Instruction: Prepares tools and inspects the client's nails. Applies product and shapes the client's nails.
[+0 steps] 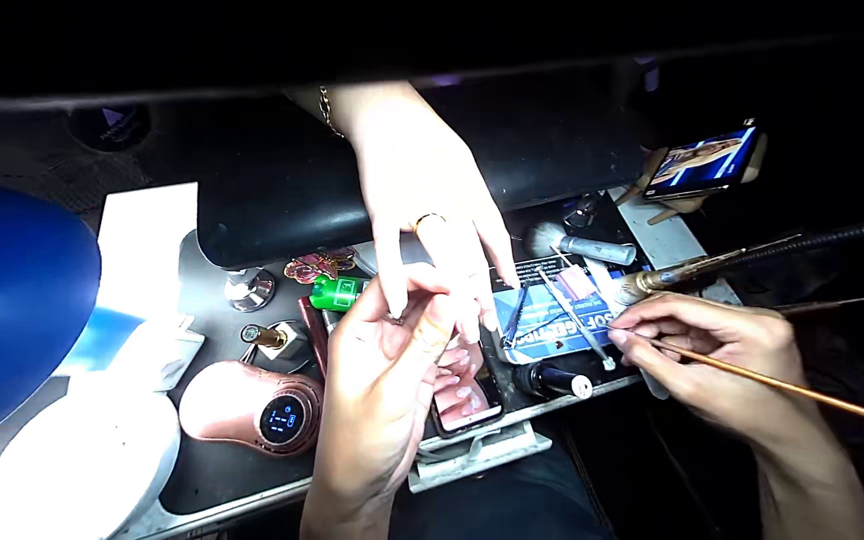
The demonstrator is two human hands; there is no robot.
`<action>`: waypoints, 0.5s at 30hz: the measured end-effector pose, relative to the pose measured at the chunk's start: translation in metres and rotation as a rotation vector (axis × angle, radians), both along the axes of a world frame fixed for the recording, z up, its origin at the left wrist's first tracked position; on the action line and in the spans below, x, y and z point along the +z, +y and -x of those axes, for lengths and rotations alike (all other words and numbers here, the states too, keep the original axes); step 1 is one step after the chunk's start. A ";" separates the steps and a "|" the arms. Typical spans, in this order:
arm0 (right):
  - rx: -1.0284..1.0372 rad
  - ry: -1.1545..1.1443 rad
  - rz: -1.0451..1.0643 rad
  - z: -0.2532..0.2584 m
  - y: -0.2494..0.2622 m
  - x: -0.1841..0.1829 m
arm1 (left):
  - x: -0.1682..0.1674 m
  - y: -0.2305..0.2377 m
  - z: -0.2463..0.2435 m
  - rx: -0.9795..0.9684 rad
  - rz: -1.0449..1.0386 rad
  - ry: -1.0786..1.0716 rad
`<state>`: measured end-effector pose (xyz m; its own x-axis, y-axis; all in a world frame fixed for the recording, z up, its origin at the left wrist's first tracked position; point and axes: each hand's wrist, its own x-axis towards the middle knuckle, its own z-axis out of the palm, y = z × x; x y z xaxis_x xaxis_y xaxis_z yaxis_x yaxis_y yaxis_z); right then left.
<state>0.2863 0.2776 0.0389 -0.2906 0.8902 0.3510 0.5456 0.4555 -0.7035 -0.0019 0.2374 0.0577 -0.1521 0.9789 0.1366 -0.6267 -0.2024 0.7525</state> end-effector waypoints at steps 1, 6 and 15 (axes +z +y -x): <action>0.017 0.006 0.022 0.000 0.000 -0.005 | 0.000 0.000 0.000 0.003 0.003 0.002; 0.077 0.046 0.092 0.008 -0.001 -0.016 | 0.001 -0.002 0.001 -0.003 0.018 0.003; 0.132 0.148 0.116 0.007 -0.002 -0.004 | 0.000 -0.001 -0.001 -0.030 0.015 -0.009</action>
